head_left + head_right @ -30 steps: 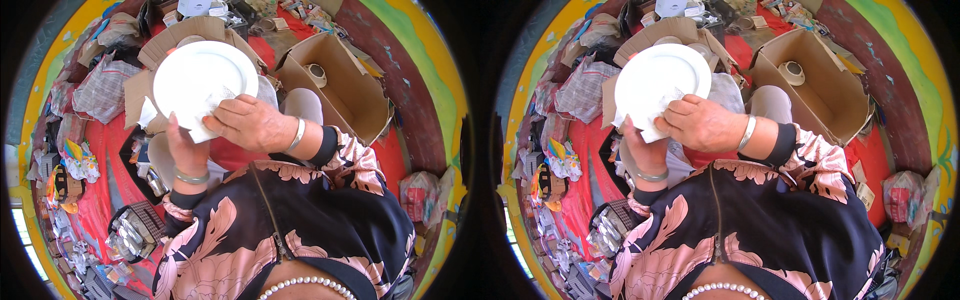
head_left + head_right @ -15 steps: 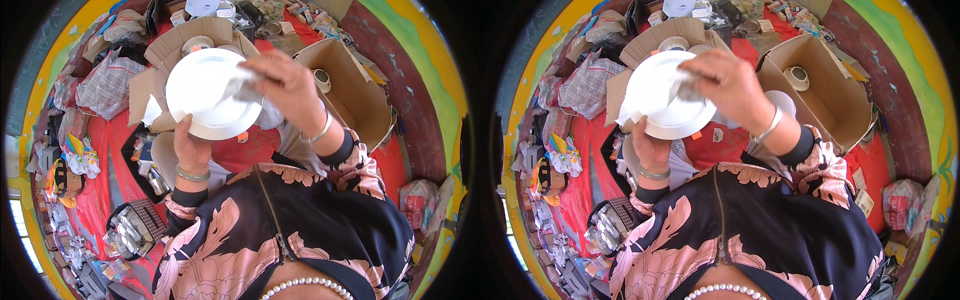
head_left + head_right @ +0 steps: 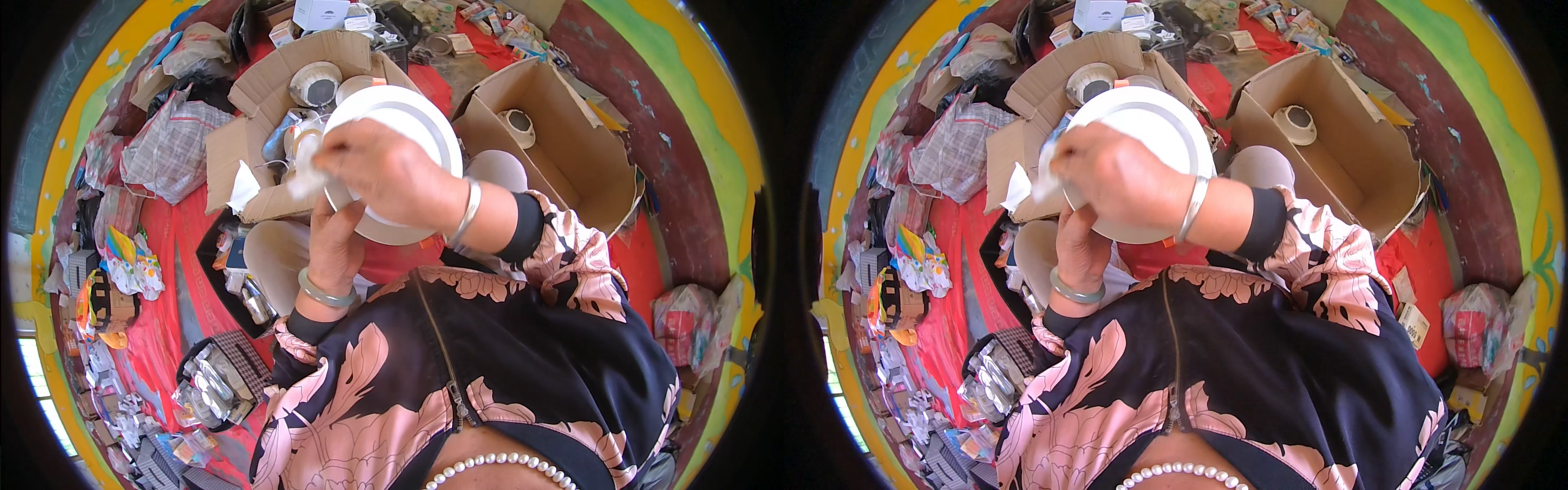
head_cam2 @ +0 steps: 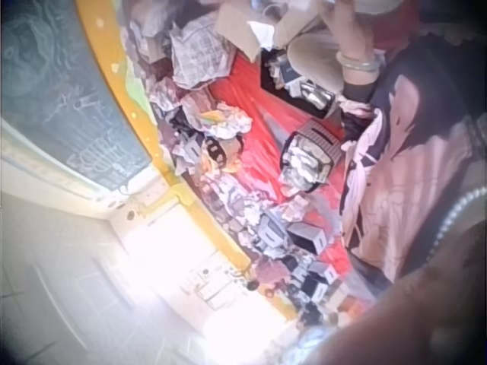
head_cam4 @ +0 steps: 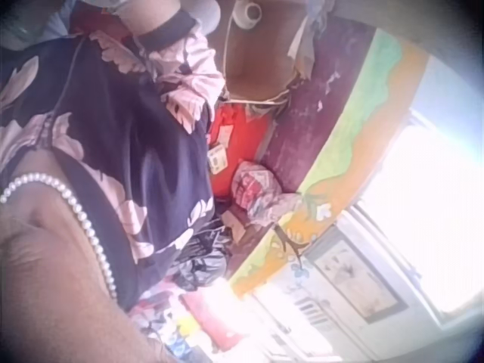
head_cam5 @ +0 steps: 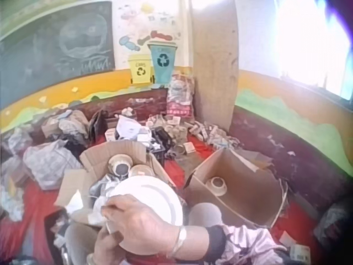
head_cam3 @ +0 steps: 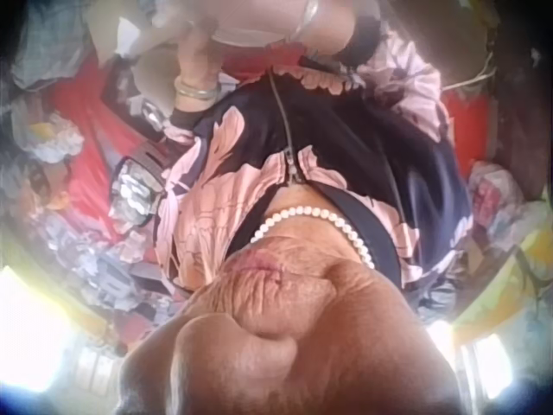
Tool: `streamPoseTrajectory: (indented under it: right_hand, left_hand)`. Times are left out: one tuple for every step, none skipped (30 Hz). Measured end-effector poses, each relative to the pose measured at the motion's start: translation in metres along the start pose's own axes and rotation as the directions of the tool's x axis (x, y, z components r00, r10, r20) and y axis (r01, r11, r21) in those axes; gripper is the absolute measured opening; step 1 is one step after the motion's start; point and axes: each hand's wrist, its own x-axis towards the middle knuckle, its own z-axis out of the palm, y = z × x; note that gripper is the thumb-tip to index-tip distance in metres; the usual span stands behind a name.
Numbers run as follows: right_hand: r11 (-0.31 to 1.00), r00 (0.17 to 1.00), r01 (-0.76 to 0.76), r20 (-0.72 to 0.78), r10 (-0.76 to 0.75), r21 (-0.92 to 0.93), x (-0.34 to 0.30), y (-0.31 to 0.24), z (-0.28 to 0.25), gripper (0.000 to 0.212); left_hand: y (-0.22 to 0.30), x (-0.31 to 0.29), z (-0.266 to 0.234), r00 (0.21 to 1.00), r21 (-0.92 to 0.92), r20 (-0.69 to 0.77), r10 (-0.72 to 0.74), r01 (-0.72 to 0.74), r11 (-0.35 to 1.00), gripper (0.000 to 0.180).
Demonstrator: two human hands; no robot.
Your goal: The person wipes several circular light fixtures with a cloth. They pick up each fixture from a cardboard box, clean both the front and back surfaces using the cloth, and then place the cleaned items into another container.
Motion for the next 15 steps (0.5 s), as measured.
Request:
streamPoseTrajectory:
  right_hand:
    - [1.0, 0.999, -0.003, 0.044, 0.002, 0.012, -0.002, -0.011, -0.001, 0.025]
    - [1.0, 0.996, -0.006, 0.087, 0.004, 0.024, -0.002, -0.019, -0.002, 0.026]
    - [0.999, 0.998, 0.03, 0.059, -0.029, -0.016, -0.002, -0.015, -0.002, 0.025]
    - [0.996, 0.998, 0.06, 0.034, -0.058, -0.06, 0.0, -0.007, -0.003, 0.025]
    - [0.991, 0.996, 0.093, 0.008, -0.093, -0.099, 0.001, 0.004, -0.003, 0.024]
    - [0.993, 0.995, 0.064, -0.075, -0.072, -0.103, 0.001, 0.022, -0.006, 0.025]
    - [0.992, 0.993, -0.028, -0.121, 0.014, -0.12, 0.004, 0.032, -0.011, 0.026]
    - [0.982, 0.98, -0.124, -0.17, 0.1, -0.14, 0.006, 0.039, -0.018, 0.027]
    - [0.973, 0.969, -0.205, -0.165, 0.186, -0.106, 0.005, 0.045, -0.02, 0.029]
    - [0.979, 0.978, -0.173, -0.137, 0.158, -0.107, 0.004, 0.042, -0.018, 0.029]
    - [0.985, 0.986, -0.139, -0.111, 0.128, -0.103, 0.001, 0.034, -0.014, 0.029]
    - [0.99, 0.992, -0.106, -0.085, 0.097, -0.098, -0.002, 0.024, -0.008, 0.03]
    - [0.972, 0.998, 0.048, -0.034, -0.058, -0.23, -0.002, 0.008, -0.005, 0.029]
    - [0.998, 1.0, 0.001, 0.023, 0.001, -0.066, -0.001, -0.012, -0.005, 0.028]
    - [0.998, 0.999, 0.011, 0.036, -0.009, -0.063, 0.0, -0.018, -0.005, 0.027]
  left_hand:
    - [-0.003, -0.001, -0.002, 0.999, -0.043, 0.014, 0.038, -0.037, 0.998, 0.056]
    - [-0.004, -0.001, -0.003, 0.997, -0.087, 0.026, 0.077, -0.074, 0.993, 0.055]
    - [-0.003, -0.002, -0.003, 0.998, -0.048, -0.005, 0.067, -0.068, 0.997, 0.053]
    - [0.0, -0.003, 0.0, 0.999, -0.028, -0.008, 0.033, -0.033, 0.999, 0.054]
    - [0.003, -0.003, 0.0, 1.0, -0.004, -0.015, 0.003, -0.003, 1.0, 0.055]
    - [0.004, -0.004, 0.0, 0.999, 0.02, -0.023, -0.027, 0.027, 0.999, 0.057]
    - [0.003, -0.005, -0.002, 1.0, -0.004, 0.0, -0.015, 0.015, 1.0, 0.056]
    - [0.004, -0.004, -0.002, 1.0, 0.005, 0.004, -0.021, 0.021, 1.0, 0.056]
    - [0.005, -0.005, -0.001, 1.0, 0.014, 0.008, -0.026, 0.026, 1.0, 0.056]
    - [0.005, -0.004, -0.001, 0.999, 0.024, 0.012, -0.032, 0.032, 0.999, 0.056]
    - [0.003, -0.004, -0.002, 1.0, 0.022, 0.006, -0.021, 0.021, 1.0, 0.054]
    - [0.001, -0.004, -0.003, 1.0, 0.037, -0.006, -0.013, 0.013, 0.999, 0.055]
    - [0.001, -0.003, -0.002, 1.0, 0.047, -0.012, -0.015, 0.015, 0.999, 0.056]
    - [0.0, -0.004, -0.003, 1.0, 0.062, -0.029, -0.006, 0.008, 0.998, 0.058]
    - [-0.001, -0.005, -0.002, 0.999, 0.008, -0.009, 0.051, -0.051, 0.999, 0.057]
